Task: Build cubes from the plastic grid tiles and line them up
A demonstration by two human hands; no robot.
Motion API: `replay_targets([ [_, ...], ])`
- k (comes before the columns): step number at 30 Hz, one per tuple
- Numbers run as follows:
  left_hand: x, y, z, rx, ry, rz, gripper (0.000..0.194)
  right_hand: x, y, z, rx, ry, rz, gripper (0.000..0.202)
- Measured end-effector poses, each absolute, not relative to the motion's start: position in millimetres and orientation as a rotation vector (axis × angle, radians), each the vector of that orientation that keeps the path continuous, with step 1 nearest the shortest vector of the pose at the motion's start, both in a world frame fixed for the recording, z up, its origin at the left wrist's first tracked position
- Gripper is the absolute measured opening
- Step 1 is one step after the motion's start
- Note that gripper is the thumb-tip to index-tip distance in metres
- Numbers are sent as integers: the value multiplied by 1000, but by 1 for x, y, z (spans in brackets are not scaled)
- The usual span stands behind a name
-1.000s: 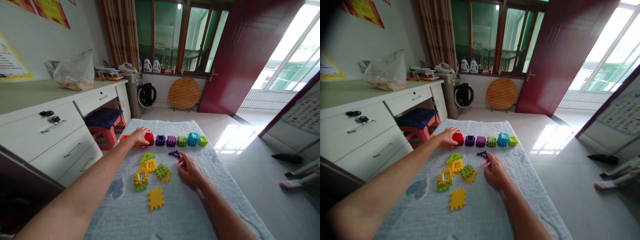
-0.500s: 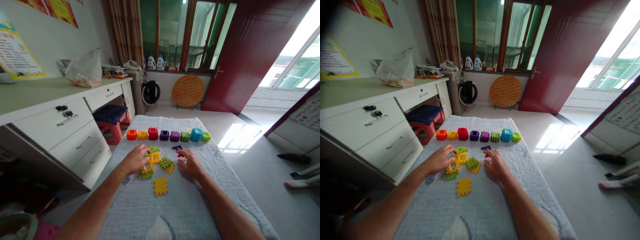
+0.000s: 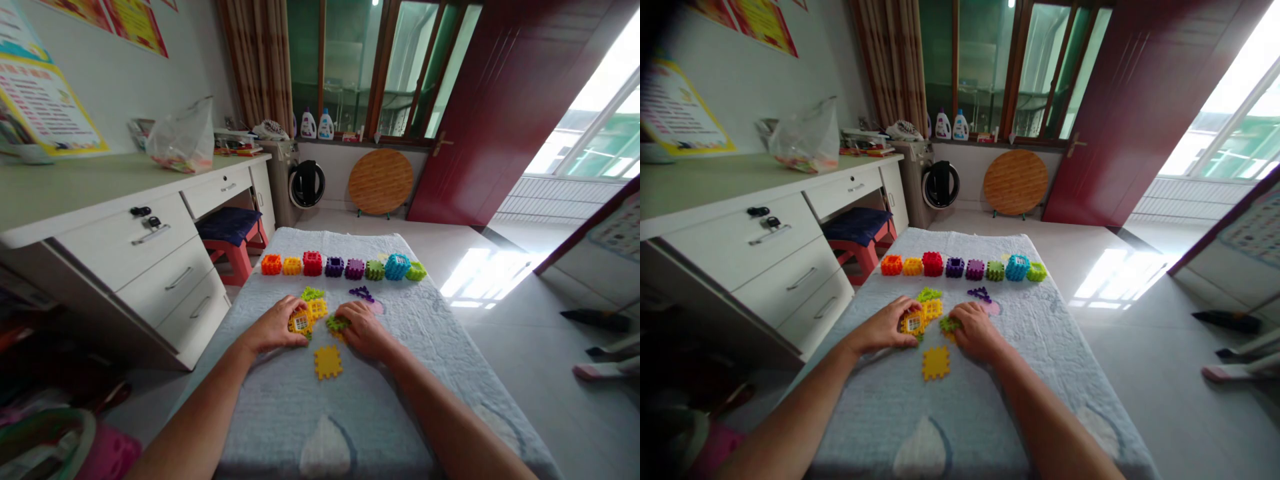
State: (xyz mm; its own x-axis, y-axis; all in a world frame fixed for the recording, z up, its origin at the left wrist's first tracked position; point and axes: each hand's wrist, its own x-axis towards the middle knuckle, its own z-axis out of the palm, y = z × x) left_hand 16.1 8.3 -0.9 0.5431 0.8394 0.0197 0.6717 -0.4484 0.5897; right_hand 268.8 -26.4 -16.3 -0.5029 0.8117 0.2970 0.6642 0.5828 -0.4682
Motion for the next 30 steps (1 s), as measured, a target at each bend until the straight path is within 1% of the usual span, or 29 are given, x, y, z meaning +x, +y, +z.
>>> replay_targets([
  [5,11,11,0,2189,1201,492,51,278,-24,-20,-1232,-2247,395,17],
  [7,7,13,0,2165,1216,543,49,284,-22,-24,-1271,-2172,382,20],
  [10,-1,18,0,2164,1307,591,48,293,-17,-30,-1331,-2080,346,30],
  [14,-11,19,-1,2245,1447,480,50,303,-16,-32,-1444,-2146,336,48],
  [17,-13,14,5,2302,1458,463,51,306,-19,-28,-1470,-2216,399,56],
  [19,-9,9,12,2310,1335,442,44,307,-21,-26,-1464,-2198,426,57],
  [23,3,-3,21,2363,1103,248,32,307,-20,-26,-1470,-2161,401,54],
  [26,11,-8,20,2402,1102,151,27,307,-20,-28,-1467,-2154,380,54],
  [30,14,-10,17,2440,1118,156,22,308,-21,-26,-1432,-2188,391,54],
])
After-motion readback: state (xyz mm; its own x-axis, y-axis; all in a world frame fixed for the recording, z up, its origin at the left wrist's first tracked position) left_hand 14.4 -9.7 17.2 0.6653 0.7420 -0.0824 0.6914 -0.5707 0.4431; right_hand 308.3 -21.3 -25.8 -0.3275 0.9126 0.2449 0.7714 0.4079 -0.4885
